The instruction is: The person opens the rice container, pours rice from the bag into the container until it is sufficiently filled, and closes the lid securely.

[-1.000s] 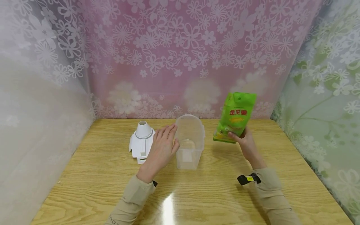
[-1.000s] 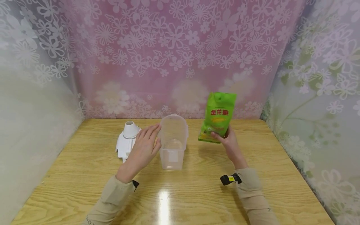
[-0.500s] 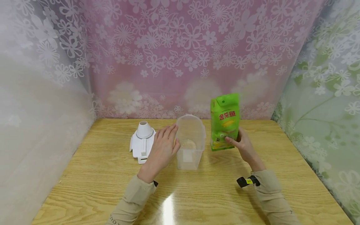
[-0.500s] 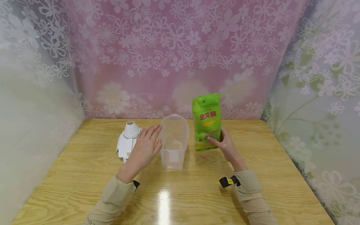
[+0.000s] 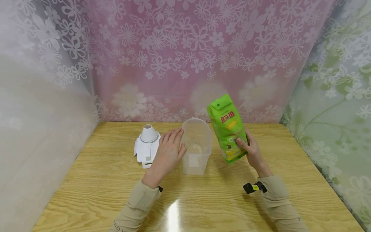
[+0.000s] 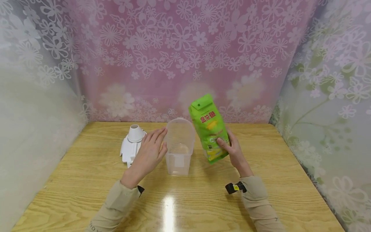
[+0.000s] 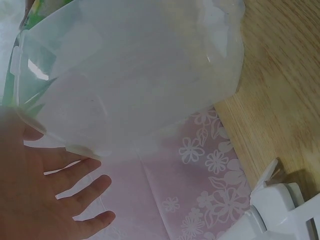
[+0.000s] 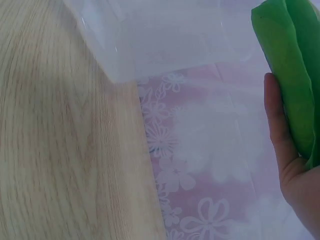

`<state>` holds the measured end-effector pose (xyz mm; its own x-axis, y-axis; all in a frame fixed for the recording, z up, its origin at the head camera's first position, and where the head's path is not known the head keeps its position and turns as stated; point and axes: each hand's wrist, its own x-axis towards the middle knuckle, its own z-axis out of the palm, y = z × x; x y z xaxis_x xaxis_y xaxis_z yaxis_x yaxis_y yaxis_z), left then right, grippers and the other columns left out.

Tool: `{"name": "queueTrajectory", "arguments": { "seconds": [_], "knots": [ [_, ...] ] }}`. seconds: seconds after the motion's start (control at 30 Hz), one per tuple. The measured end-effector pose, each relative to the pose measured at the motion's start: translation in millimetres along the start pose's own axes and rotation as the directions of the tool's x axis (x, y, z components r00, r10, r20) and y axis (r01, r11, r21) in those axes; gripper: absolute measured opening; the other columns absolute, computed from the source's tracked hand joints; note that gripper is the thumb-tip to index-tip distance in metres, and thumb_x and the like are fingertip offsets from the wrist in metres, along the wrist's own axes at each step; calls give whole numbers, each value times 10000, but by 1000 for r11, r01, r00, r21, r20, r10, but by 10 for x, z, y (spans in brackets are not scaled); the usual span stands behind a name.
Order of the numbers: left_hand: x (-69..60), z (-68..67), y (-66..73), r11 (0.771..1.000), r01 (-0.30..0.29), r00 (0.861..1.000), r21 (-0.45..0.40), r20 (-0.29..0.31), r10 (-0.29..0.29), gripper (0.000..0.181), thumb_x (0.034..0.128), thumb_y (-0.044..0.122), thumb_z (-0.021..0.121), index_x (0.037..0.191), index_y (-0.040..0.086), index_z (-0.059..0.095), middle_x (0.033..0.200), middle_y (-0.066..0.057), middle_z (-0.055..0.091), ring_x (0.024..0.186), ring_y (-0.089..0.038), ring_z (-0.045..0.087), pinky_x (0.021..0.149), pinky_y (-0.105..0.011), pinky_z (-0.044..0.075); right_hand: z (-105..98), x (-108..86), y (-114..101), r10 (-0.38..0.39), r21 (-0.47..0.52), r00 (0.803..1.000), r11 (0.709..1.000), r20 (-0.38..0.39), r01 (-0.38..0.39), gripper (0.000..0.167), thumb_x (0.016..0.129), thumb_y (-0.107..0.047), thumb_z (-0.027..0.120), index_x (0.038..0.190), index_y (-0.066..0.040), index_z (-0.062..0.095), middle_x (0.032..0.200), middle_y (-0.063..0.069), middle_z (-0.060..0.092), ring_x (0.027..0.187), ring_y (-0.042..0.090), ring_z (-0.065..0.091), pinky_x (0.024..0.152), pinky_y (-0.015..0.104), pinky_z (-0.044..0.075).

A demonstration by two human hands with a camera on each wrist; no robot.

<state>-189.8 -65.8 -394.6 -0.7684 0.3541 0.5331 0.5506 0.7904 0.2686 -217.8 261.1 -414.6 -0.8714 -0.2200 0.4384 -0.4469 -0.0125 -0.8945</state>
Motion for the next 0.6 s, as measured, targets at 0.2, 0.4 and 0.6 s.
{"name": "queueTrajectory", "arguments": {
  "seconds": [0.2,0.4,0.6],
  "knots": [
    [-4,8,-2,1000,5,1000,-4,2,-5,477,1046,199,472,1467,-24,486,1507,-172,491,1372,-400,451,1150,-620,307,41,7,61,-28,-80,998,997,-52,23,201,1037,-172,526,1197,-185,646,839,-16,659,629,104,627,541,255,531],
    [-6,14,-1,1000,3,1000,-1,0,-3,479,1046,204,468,1467,-23,487,1506,-169,493,1371,-395,452,1147,-616,314,62,15,67,28,-140,995,989,-93,-41,296,1026,-169,565,1302,-229,651,782,-2,684,567,130,635,473,284,526],
    [-9,8,-3,1000,-5,1000,5,-1,5,476,1046,195,462,1468,-26,485,1503,-172,495,1365,-400,458,1145,-608,321,-2,20,-92,155,-251,988,955,-28,-157,403,1033,-162,577,1435,-184,572,855,-27,686,632,138,652,524,316,557]
  ]
}}
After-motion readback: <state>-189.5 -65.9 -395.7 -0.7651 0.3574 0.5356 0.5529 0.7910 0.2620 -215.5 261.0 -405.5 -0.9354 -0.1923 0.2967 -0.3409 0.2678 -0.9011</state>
